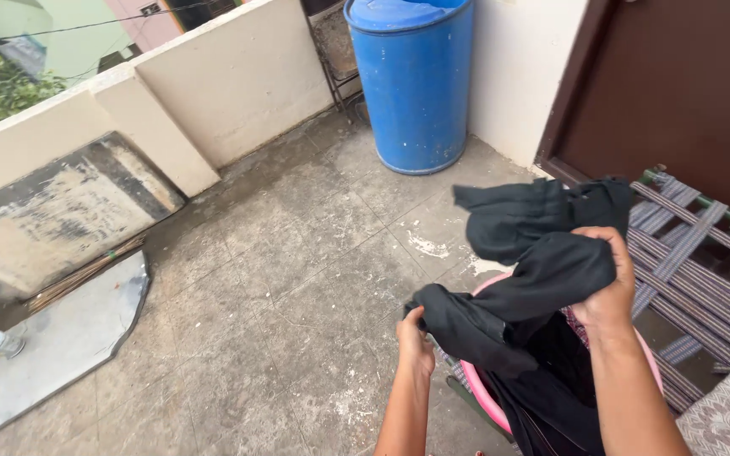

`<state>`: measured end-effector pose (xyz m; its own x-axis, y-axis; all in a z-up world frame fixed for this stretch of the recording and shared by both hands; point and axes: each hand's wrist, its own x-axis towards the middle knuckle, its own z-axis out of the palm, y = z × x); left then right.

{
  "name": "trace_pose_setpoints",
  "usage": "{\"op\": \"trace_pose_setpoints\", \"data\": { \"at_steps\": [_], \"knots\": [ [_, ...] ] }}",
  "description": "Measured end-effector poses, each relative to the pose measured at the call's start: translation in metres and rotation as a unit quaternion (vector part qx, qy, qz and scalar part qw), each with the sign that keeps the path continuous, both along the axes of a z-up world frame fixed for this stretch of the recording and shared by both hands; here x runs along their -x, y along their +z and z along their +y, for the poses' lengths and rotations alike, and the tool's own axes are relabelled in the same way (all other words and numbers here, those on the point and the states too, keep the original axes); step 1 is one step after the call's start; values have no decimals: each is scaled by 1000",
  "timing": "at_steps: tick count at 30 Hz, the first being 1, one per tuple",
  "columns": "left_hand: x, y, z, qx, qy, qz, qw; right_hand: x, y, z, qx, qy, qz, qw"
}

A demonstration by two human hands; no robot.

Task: Hanging washed clothes on a clothesline on a terrace.

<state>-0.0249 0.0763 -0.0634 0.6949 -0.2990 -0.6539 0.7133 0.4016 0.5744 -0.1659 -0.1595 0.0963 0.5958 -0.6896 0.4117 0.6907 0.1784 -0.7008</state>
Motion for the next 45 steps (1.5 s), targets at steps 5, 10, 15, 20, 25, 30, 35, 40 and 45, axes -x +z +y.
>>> {"op": "trace_pose_setpoints", "data": {
  "at_steps": [5,10,15,20,25,30,35,40,45],
  "knots": [
    [27,129,70,-57,47,-271,960,-41,3,81,-17,257,-4,966],
    [47,135,119,41,59,-386,920,-68,1,162,-26,433,37,900],
    [59,133,174,-16,232,-410,882,-66,30,214,336,423,115,834],
    [98,153,206,-153,272,-476,822,-77,15,226,377,524,207,735],
    [129,166,228,-428,208,-549,687,-79,-11,301,292,538,250,750],
    [155,193,304,-492,84,-542,676,-70,1,328,46,504,196,840],
    [135,-28,353,-539,18,-266,799,-60,41,333,66,395,107,910],
    [92,-10,335,-72,308,-158,935,-77,42,321,270,256,219,902],
    [134,184,312,-285,338,-572,691,-4,156,367,281,14,5,960]
  ]
}}
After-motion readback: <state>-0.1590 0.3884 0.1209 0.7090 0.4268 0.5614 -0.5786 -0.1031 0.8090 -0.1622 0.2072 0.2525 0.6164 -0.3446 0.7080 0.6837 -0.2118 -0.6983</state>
